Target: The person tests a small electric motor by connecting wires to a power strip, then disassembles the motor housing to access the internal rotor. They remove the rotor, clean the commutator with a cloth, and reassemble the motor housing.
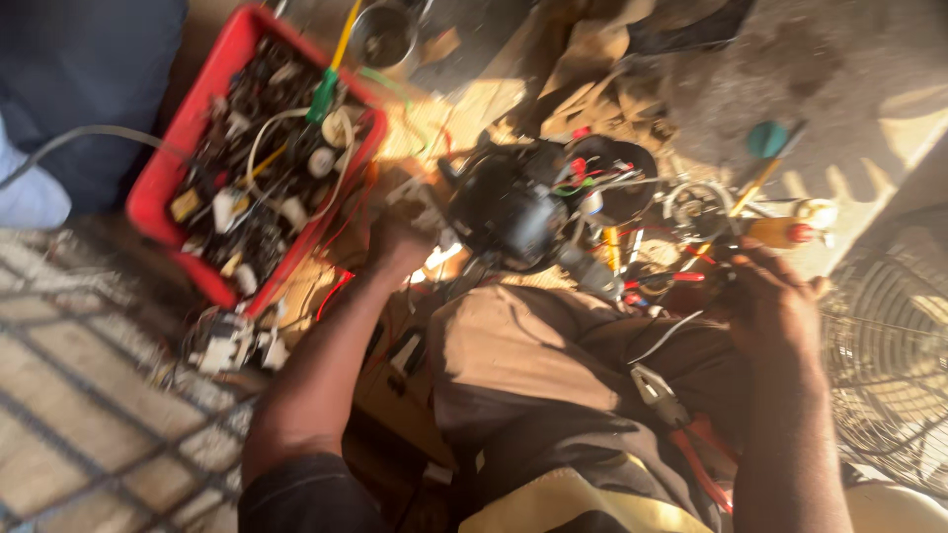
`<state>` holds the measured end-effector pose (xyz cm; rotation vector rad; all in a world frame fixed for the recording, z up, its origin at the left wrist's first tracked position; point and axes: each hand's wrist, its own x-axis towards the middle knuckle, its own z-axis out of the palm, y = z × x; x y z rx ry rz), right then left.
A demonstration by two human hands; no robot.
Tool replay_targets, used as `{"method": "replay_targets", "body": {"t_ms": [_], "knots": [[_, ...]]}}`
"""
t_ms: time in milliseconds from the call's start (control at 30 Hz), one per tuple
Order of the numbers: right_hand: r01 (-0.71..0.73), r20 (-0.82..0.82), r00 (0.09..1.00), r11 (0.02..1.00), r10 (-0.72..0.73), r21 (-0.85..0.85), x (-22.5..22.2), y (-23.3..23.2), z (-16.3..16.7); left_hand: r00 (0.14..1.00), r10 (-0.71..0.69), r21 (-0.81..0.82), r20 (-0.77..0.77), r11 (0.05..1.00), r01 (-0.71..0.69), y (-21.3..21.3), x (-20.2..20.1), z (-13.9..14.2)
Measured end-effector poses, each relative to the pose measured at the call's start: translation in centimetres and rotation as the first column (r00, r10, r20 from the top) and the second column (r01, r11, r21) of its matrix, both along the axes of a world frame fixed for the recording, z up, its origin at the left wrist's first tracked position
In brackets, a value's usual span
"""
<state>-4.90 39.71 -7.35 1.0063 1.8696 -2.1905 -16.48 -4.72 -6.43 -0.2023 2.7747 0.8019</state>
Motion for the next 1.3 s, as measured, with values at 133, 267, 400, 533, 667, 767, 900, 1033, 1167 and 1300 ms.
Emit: {"method": "replay_targets", "body": {"t_ms": [133,267,400,533,667,767,900,1033,1167,1300], "knots": [[-0.275,-0.015,0.808,0.4,0.589,0.874,0.9,0.5,0.7,0.928,0.37,0.566,-0.026,0.771,-0.292,0.5,4.5,1.9],[0.069,-0.029,0.996,0.955,-0.081,-0.288,1.2,0.2,0.5,0.961,0.277,0.612,0.002,0.759,-0.22,2.0,9.2,3.8],[0.073,-0.049,0.995,0.95,-0.092,-0.304,1.1,0.4,-0.3,0.925,0.224,0.749,0.306,0.543,-0.379,4.3,10.7,4.0],[0.07,-0.092,0.99,0.941,-0.107,-0.332,1.2,0.6,-0.2,0.877,0.219,0.849,0.428,0.236,-0.473,5.4,10.8,3.2],[0.127,-0.004,0.991,0.948,-0.134,-0.293,1.1,0.0,0.5,0.908,0.306,0.796,0.285,0.453,-0.402,5.5,11.0,2.5],[0.102,-0.046,0.991,0.927,-0.127,-0.362,1.0,-0.2,0.8,0.935,0.346,0.735,0.079,0.614,-0.289,5.8,11.4,2.1],[0.09,-0.053,0.992,0.943,-0.113,-0.322,1.1,-0.1,0.9,0.919,0.381,0.827,-0.098,0.544,-0.138,6.1,11.5,1.7],[0.104,-0.057,0.989,0.927,-0.134,-0.361,1.3,0.2,0.4,0.909,0.395,0.821,-0.136,0.558,-0.12,6.2,11.6,2.0],[0.099,-0.039,0.992,0.942,-0.118,-0.322,1.3,0.6,0.1,0.913,0.408,0.762,0.028,0.582,-0.283,6.3,11.5,2.9],[0.097,-0.036,0.993,0.946,-0.114,-0.31,1.4,0.7,0.0,0.745,0.289,0.765,0.602,0.06,-0.641,5.8,10.5,3.1]]}}
